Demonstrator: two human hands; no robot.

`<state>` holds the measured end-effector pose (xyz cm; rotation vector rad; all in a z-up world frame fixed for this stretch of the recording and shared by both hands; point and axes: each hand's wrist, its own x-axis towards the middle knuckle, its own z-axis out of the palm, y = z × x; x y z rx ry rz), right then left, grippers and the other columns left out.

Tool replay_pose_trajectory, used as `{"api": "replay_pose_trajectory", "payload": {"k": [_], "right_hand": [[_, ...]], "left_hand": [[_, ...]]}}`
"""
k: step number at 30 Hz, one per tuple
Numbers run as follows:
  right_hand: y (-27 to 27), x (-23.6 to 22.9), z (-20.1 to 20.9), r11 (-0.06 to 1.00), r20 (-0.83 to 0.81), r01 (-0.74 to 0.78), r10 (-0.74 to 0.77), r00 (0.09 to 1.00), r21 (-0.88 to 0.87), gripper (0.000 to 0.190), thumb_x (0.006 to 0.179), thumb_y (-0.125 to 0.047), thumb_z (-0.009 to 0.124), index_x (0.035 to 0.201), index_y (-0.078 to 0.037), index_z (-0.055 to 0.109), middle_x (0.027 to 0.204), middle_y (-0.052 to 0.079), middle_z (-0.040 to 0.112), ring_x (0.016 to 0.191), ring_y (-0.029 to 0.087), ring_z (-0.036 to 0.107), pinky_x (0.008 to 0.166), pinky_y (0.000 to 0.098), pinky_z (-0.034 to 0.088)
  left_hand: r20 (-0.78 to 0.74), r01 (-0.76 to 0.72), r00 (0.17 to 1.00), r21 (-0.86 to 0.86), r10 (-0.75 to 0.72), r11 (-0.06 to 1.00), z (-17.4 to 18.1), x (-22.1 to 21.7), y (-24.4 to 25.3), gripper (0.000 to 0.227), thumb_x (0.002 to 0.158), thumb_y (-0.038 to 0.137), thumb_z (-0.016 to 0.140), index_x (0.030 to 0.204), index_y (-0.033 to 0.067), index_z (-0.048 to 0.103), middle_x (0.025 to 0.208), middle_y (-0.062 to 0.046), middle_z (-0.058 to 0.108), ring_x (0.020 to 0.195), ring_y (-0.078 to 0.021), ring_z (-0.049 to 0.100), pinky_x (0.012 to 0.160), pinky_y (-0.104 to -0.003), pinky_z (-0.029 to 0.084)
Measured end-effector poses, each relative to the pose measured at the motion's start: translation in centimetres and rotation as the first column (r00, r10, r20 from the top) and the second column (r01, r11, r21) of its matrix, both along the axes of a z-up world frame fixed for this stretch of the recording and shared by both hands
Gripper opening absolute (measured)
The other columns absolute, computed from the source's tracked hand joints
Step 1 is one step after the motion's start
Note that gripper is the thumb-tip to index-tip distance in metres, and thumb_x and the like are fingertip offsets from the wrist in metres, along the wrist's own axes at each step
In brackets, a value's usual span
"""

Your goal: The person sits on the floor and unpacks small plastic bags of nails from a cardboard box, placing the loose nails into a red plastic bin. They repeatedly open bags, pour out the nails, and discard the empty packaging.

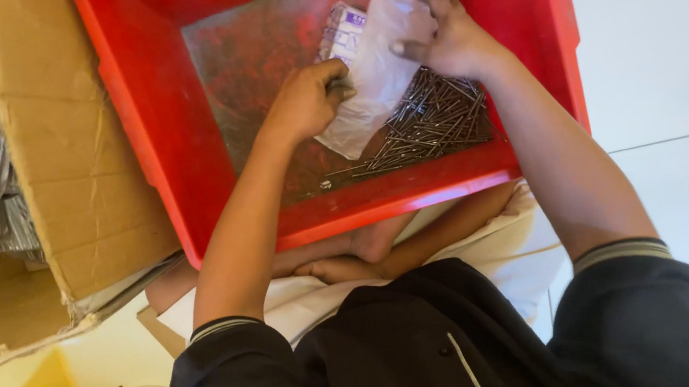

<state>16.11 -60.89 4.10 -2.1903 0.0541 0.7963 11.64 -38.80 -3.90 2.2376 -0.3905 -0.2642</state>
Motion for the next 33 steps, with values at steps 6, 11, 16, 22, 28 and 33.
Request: {"api": "replay_pose_trajectory", "payload": {"k": [6, 11, 16, 22, 28, 33], "right_hand": [[-0.2, 3.9, -10.7, 0.952, 0.21, 0.138, -0.199, 0.957, 0.273, 0.024, 0.087, -0.024, 0.07, 0.08, -0.012, 0.05, 0.071, 0.0, 0.051, 0.063, 0.012, 0.051, 0.049, 0.0284, 0.042], [-1.3, 3.9, -12.4, 0.983, 0.494, -0.138, 0.062, 0.867, 0.118, 0.016, 0.081, -0.007, 0.069, 0.096, -0.002, 0.067, 0.083, 0.017, 0.064, 0.077, 0.03, 0.062, 0.06, 0.036, 0.051], [0.5, 2.9, -12.1, 0.965, 0.686, -0.252, 0.233, 0.689, -0.074, 0.015, 0.081, -0.01, 0.069, 0.095, -0.008, 0.066, 0.09, 0.015, 0.062, 0.084, 0.038, 0.064, 0.07, 0.0442, 0.052], [2.2, 1.7, -12.4, 0.946, 0.931, -0.319, 0.16, 0.328, -0.05, 0.013, 0.078, -0.003, 0.066, 0.087, -0.01, 0.06, 0.086, 0.01, 0.058, 0.08, 0.033, 0.062, 0.067, 0.0389, 0.051], [4.6, -0.5, -11.1, 0.87, 0.962, -0.488, 0.188, 0.197, -0.07, 0.013, 0.076, 0.0, 0.065, 0.087, -0.005, 0.059, 0.093, 0.014, 0.062, 0.086, 0.036, 0.062, 0.071, 0.0433, 0.051], [5.1, -0.6, -11.6, 0.842, 0.956, -0.54, 0.152, 0.25, 0.008, 0.01, 0.076, 0.0, 0.067, 0.078, -0.01, 0.063, 0.101, 0.014, 0.062, 0.088, 0.037, 0.062, 0.072, 0.0444, 0.05]], "left_hand": [[-0.074, -0.037, 0.997, 0.018, 0.038, 0.999, -5.1, 0.0, 3.4, 0.019, 0.067, 0.0, 0.057, 0.076, 0.0167, 0.061, 0.08, -0.001, 0.063, 0.069, -0.0188, 0.06, 0.061, -0.032, 0.042], [-0.079, -0.095, 0.99, 0.268, 0.12, 0.959, -3.1, 1.6, 4.1, 0.015, 0.077, 0.012, 0.066, 0.091, 0.0156, 0.069, 0.095, -0.009, 0.067, 0.099, -0.0341, 0.062, 0.086, -0.046, 0.049], [-0.125, -0.104, 0.974, 0.495, 0.189, 0.863, -0.8, 1.1, 3.9, 0.057, 0.075, 0.025, 0.073, 0.128, 0.0246, 0.054, 0.122, -0.011, 0.049, 0.118, -0.0353, 0.046, 0.097, -0.047, 0.042], [0.238, -0.384, 0.886, -0.103, 0.397, 0.918, 2.4, -0.6, 1.7, 0.043, 0.071, 0.023, 0.073, 0.108, 0.0142, 0.053, 0.08, -0.01, 0.051, 0.083, -0.0337, 0.061, 0.074, -0.046, 0.051], [-0.094, -0.496, 0.861, -0.375, 0.5, 0.783, 1.6, -1.2, -0.5, 0.056, 0.068, 0.033, 0.084, 0.115, 0.0171, 0.058, 0.095, -0.012, 0.063, 0.087, -0.024, 0.069, 0.072, -0.03, 0.057], [-0.181, -0.531, 0.826, -0.568, 0.534, 0.628, -3.2, 0.2, -0.4, 0.023, 0.074, 0.007, 0.072, 0.097, 0.011, 0.069, 0.077, -0.009, 0.066, 0.066, -0.0132, 0.067, 0.056, -0.024, 0.055]]}}
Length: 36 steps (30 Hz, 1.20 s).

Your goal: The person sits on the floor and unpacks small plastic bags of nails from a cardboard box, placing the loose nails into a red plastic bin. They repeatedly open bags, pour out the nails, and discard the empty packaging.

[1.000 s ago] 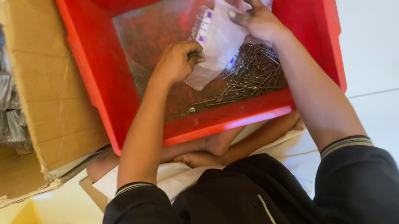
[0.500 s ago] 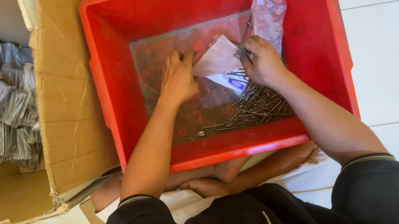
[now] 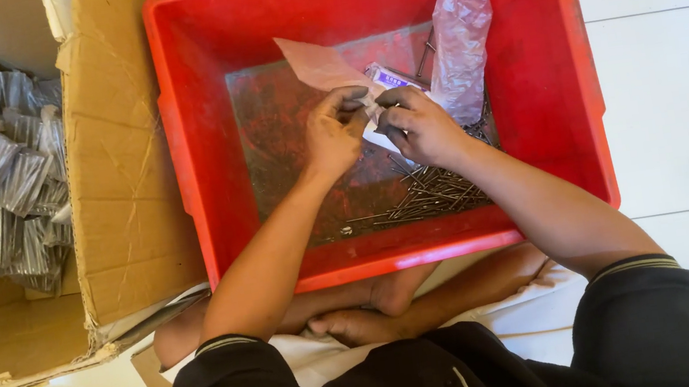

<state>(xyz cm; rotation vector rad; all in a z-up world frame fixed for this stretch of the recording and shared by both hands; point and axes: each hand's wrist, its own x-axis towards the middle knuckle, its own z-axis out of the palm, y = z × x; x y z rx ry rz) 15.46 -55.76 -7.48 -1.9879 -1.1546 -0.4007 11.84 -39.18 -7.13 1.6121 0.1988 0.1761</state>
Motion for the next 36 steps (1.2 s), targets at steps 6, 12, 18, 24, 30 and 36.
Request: {"api": "replay_pose_trajectory", "payload": {"k": [6, 12, 18, 24, 30, 36], "right_hand": [[-0.1, -0.1, 1.2, 0.995, -0.047, 0.019, -0.014, 0.999, 0.101, 0.009, 0.083, -0.012, 0.07, 0.091, -0.01, 0.068, 0.107, 0.018, 0.058, 0.094, 0.039, 0.061, 0.077, 0.0458, 0.05], [-0.7, 0.6, -0.1, 0.985, -0.331, 0.153, -0.117, 0.936, 0.084, 0.021, 0.079, 0.004, 0.068, 0.1, -0.001, 0.067, 0.087, 0.022, 0.063, 0.077, 0.041, 0.064, 0.063, 0.0412, 0.053], [-0.5, 0.4, -1.0, 0.965, -0.567, 0.249, -0.251, 0.785, -0.082, 0.031, 0.074, 0.004, 0.067, 0.103, -0.007, 0.068, 0.081, 0.017, 0.066, 0.079, 0.037, 0.065, 0.065, 0.0415, 0.053], [0.6, 1.4, 1.5, 0.879, -0.588, 0.416, -0.468, 0.66, -0.232, 0.012, 0.078, -0.005, 0.064, 0.086, -0.012, 0.07, 0.074, 0.01, 0.066, 0.076, 0.029, 0.067, 0.066, 0.0381, 0.051], [2.3, 1.1, 0.0, 0.899, -0.639, 0.375, -0.427, 0.64, -0.226, 0.007, 0.078, -0.008, 0.067, 0.084, -0.008, 0.068, 0.07, 0.012, 0.065, 0.069, 0.027, 0.066, 0.061, 0.036, 0.049], [1.3, 1.5, -1.8, 0.951, -0.74, 0.254, -0.298, 0.603, -0.176, 0.015, 0.077, -0.001, 0.065, 0.091, -0.005, 0.067, 0.08, 0.014, 0.067, 0.079, 0.025, 0.065, 0.073, 0.0363, 0.05]], "left_hand": [[0.015, 0.056, 0.998, 0.002, -0.056, 0.998, 0.2, 0.1, 0.5, 0.03, 0.072, 0.002, 0.067, 0.101, 0.0092, 0.067, 0.07, -0.002, 0.058, 0.061, -0.0082, 0.06, 0.057, -0.021, 0.053], [0.078, 0.297, 0.954, -0.116, -0.289, 0.948, -1.3, 0.4, 1.7, 0.045, 0.077, -0.004, 0.064, 0.121, 0.0057, 0.057, 0.075, -0.003, 0.051, 0.063, -0.0077, 0.057, 0.057, -0.018, 0.051], [0.107, 0.356, 0.933, -0.138, -0.343, 0.924, -2.0, 0.8, 2.1, 0.047, 0.08, -0.004, 0.065, 0.124, 0.0078, 0.056, 0.073, -0.001, 0.052, 0.062, -0.0068, 0.057, 0.059, -0.017, 0.049], [-0.366, 0.487, 0.872, 0.566, -0.326, 0.665, -0.3, -0.3, 2.6, 0.037, 0.079, 0.016, 0.055, 0.113, 0.0234, 0.063, 0.102, -0.009, 0.068, 0.102, -0.0284, 0.064, 0.091, -0.04, 0.049], [-0.415, 0.452, 0.879, 0.574, -0.234, 0.683, 1.9, -0.5, 3.1, 0.056, 0.07, 0.035, 0.069, 0.122, 0.0169, 0.056, 0.114, -0.019, 0.062, 0.113, -0.0351, 0.057, 0.099, -0.045, 0.042], [-0.282, 0.258, 0.954, 0.599, -0.102, 0.758, -0.6, 0.7, 3.5, 0.013, 0.074, 0.02, 0.065, 0.084, 0.0164, 0.073, 0.081, -0.013, 0.068, 0.087, -0.0348, 0.067, 0.076, -0.044, 0.054]]}}
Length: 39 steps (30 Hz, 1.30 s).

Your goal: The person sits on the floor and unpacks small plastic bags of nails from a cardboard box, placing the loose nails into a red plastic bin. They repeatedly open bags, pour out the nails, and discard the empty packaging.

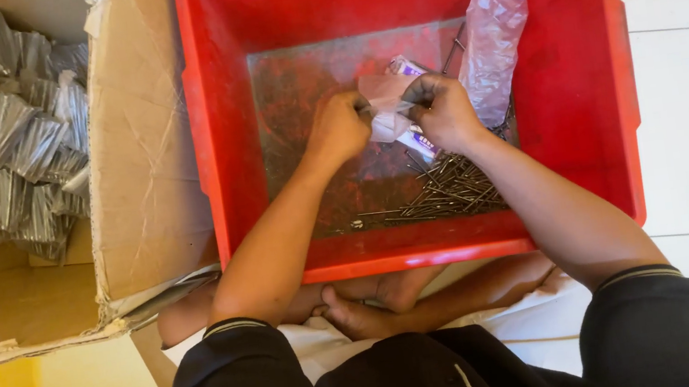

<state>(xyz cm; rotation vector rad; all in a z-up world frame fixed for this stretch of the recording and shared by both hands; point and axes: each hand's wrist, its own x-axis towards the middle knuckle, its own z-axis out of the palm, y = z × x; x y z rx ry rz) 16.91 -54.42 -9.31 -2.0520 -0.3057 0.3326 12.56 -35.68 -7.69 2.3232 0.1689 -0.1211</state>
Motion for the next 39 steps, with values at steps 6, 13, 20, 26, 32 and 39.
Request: {"api": "replay_pose_trajectory", "payload": {"k": [6, 13, 20, 26, 32, 39], "right_hand": [[0.2, -0.5, 0.9, 0.975, 0.083, -0.023, 0.042, 0.996, -0.22, 0.016, 0.077, -0.008, 0.066, 0.091, -0.012, 0.069, 0.08, 0.01, 0.069, 0.077, 0.027, 0.067, 0.069, 0.0407, 0.052], [-0.8, 1.0, -0.7, 0.98, 0.074, 0.098, -0.086, 0.994, -0.172, 0.017, 0.075, -0.011, 0.062, 0.087, -0.019, 0.071, 0.074, 0.003, 0.068, 0.069, 0.021, 0.066, 0.058, 0.032, 0.051], [-0.8, 0.1, 3.8, 0.735, -0.612, 0.276, 0.232, 0.756, 0.619, 0.014, 0.083, -0.001, 0.058, 0.094, -0.007, 0.063, 0.064, 0.005, 0.056, 0.053, 0.014, 0.058, 0.044, 0.0181, 0.041], [-0.3, -0.4, 2.5, 0.792, -0.602, 0.191, 0.258, 0.756, 0.579, 0.026, 0.08, -0.011, 0.065, 0.102, -0.002, 0.053, 0.067, 0.002, 0.054, 0.051, 0.008, 0.052, 0.041, 0.0146, 0.035], [0.0, 0.6, -1.3, 0.95, -0.193, 0.111, -0.055, 0.98, 0.293, 0.013, 0.076, 0.001, 0.064, 0.089, -0.001, 0.063, 0.067, 0.008, 0.059, 0.055, 0.01, 0.055, 0.043, 0.0169, 0.037], [0.6, -0.7, -2.0, 0.872, -0.365, 0.2, -0.026, 0.931, 0.447, 0.012, 0.08, 0.003, 0.061, 0.092, 0.002, 0.062, 0.074, 0.009, 0.059, 0.056, 0.013, 0.059, 0.04, 0.0207, 0.052]], "left_hand": [[-0.213, -0.194, 0.976, -0.773, 0.041, 0.604, -2.1, 0.1, -0.7, 0.029, 0.081, 0.004, 0.056, 0.106, -0.0118, 0.059, 0.085, -0.01, 0.059, 0.07, -0.0144, 0.057, 0.049, -0.017, 0.047], [-0.32, -0.218, 0.94, -0.828, -0.115, 0.516, -2.3, -0.3, -1.1, 0.023, 0.081, 0.015, 0.065, 0.099, 0.0008, 0.065, 0.067, -0.001, 0.055, 0.055, -0.0103, 0.053, 0.035, -0.018, 0.042], [-0.337, -0.325, 0.939, -0.801, 0.071, 0.503, -3.3, 1.1, 0.9, 0.024, 0.085, 0.025, 0.065, 0.097, 0.0046, 0.066, 0.076, -0.005, 0.059, 0.069, -0.0187, 0.059, 0.051, -0.027, 0.046], [-0.429, -0.442, 0.897, -0.852, 0.109, 0.279, -1.2, 1.5, -0.5, 0.025, 0.088, 0.034, 0.06, 0.094, 0.0094, 0.06, 0.073, -0.007, 0.06, 0.062, -0.0205, 0.063, 0.046, -0.028, 0.049], [-0.241, -0.229, 0.97, -0.853, 0.034, 0.469, -0.2, -0.2, -1.6, 0.03, 0.074, 0.022, 0.076, 0.093, 0.0036, 0.061, 0.073, -0.005, 0.059, 0.065, -0.0197, 0.061, 0.046, -0.028, 0.048], [-0.093, -0.181, 0.981, -0.161, 0.168, 0.97, -1.8, 0.5, 1.1, 0.017, 0.068, 0.033, 0.07, 0.084, 0.0283, 0.065, 0.072, 0.005, 0.062, 0.077, -0.0132, 0.067, 0.067, -0.025, 0.053]]}}
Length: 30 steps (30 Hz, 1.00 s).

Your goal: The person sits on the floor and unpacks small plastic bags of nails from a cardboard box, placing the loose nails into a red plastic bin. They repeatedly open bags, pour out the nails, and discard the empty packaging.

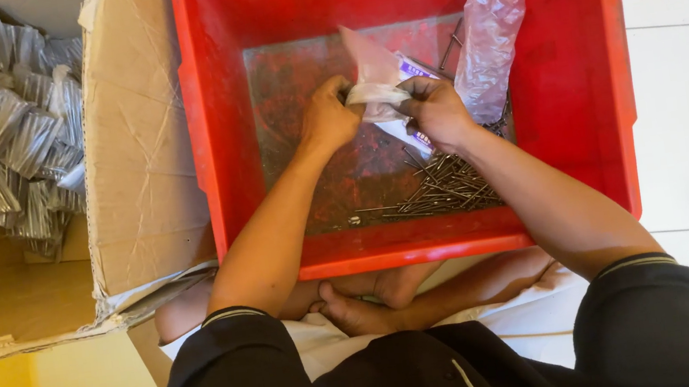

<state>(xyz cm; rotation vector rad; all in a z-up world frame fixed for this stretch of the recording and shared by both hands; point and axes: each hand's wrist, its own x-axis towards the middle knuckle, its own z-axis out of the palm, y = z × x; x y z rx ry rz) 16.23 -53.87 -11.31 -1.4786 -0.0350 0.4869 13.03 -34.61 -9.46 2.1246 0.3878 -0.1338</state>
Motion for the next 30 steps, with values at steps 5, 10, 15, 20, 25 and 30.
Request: {"api": "replay_pose_trajectory", "payload": {"k": [5, 10, 15, 20, 25, 30], "right_hand": [[0.0, 0.1, 1.2, 0.936, -0.244, -0.098, 0.188, 0.951, 0.338, 0.011, 0.084, -0.001, 0.063, 0.094, -0.003, 0.057, 0.081, 0.004, 0.063, 0.067, 0.016, 0.066, 0.052, 0.0258, 0.058], [-0.1, -0.1, 1.6, 0.962, -0.019, -0.151, 0.159, 0.987, 0.227, 0.028, 0.067, 0.005, 0.072, 0.088, 0.002, 0.054, 0.07, 0.003, 0.055, 0.058, 0.013, 0.059, 0.047, 0.0207, 0.05], [-0.4, 0.9, -0.3, 0.963, 0.315, 0.083, 0.002, 0.949, -0.256, 0.022, 0.069, 0.001, 0.076, 0.082, -0.002, 0.059, 0.062, 0.004, 0.051, 0.05, 0.009, 0.047, 0.043, 0.0176, 0.03], [-0.7, 1.1, 0.2, 0.89, 0.486, 0.17, 0.065, 0.871, -0.424, 0.017, 0.072, 0.0, 0.07, 0.084, -0.005, 0.06, 0.066, 0.009, 0.054, 0.057, 0.019, 0.051, 0.05, 0.027, 0.035], [-0.9, 0.8, 0.7, 0.803, 0.568, 0.216, 0.177, 0.804, -0.556, 0.01, 0.077, -0.005, 0.065, 0.085, -0.009, 0.062, 0.076, 0.014, 0.061, 0.075, 0.036, 0.062, 0.064, 0.0407, 0.047], [-0.7, 0.6, 1.3, 0.786, 0.589, 0.182, 0.265, 0.763, -0.59, 0.017, 0.076, -0.002, 0.061, 0.092, -0.008, 0.064, 0.082, 0.017, 0.061, 0.083, 0.041, 0.062, 0.071, 0.0459, 0.05]], "left_hand": [[0.031, -0.011, 0.999, -0.022, 0.012, 1.0, -0.3, 0.1, -0.5, 0.018, 0.068, 0.02, 0.067, 0.085, 0.0233, 0.063, 0.075, -0.001, 0.065, 0.082, -0.0207, 0.067, 0.073, -0.031, 0.052], [0.501, 0.091, 0.856, 0.1, -0.13, 0.991, 0.5, -0.2, -1.0, 0.04, 0.062, -0.004, 0.061, 0.098, 0.0148, 0.061, 0.091, -0.013, 0.061, 0.086, -0.0345, 0.065, 0.079, -0.041, 0.052], [0.338, 0.271, 0.923, -0.234, -0.183, 0.934, 1.4, -1.6, -1.8, 0.02, 0.069, 0.006, 0.065, 0.087, 0.0158, 0.067, 0.075, -0.007, 0.066, 0.075, -0.0234, 0.065, 0.071, -0.031, 0.049], [0.176, 0.208, 0.977, -0.691, -0.118, 0.692, -1.5, -0.1, -2.9, 0.008, 0.073, 0.009, 0.069, 0.081, 0.0096, 0.067, 0.064, 0.002, 0.058, 0.057, -0.0071, 0.056, 0.049, -0.018, 0.04], [0.104, 0.134, 0.991, -0.88, -0.089, 0.455, 1.9, -1.4, -3.1, 0.011, 0.074, 0.013, 0.074, 0.08, 0.0091, 0.067, 0.064, 0.006, 0.059, 0.056, -0.0022, 0.058, 0.049, -0.014, 0.042], [0.087, 0.107, 0.987, -0.982, -0.133, 0.155, -0.6, -0.5, -3.1, 0.01, 0.08, 0.015, 0.072, 0.086, 0.0081, 0.068, 0.077, -0.003, 0.069, 0.07, -0.0116, 0.066, 0.061, -0.022, 0.05]]}}
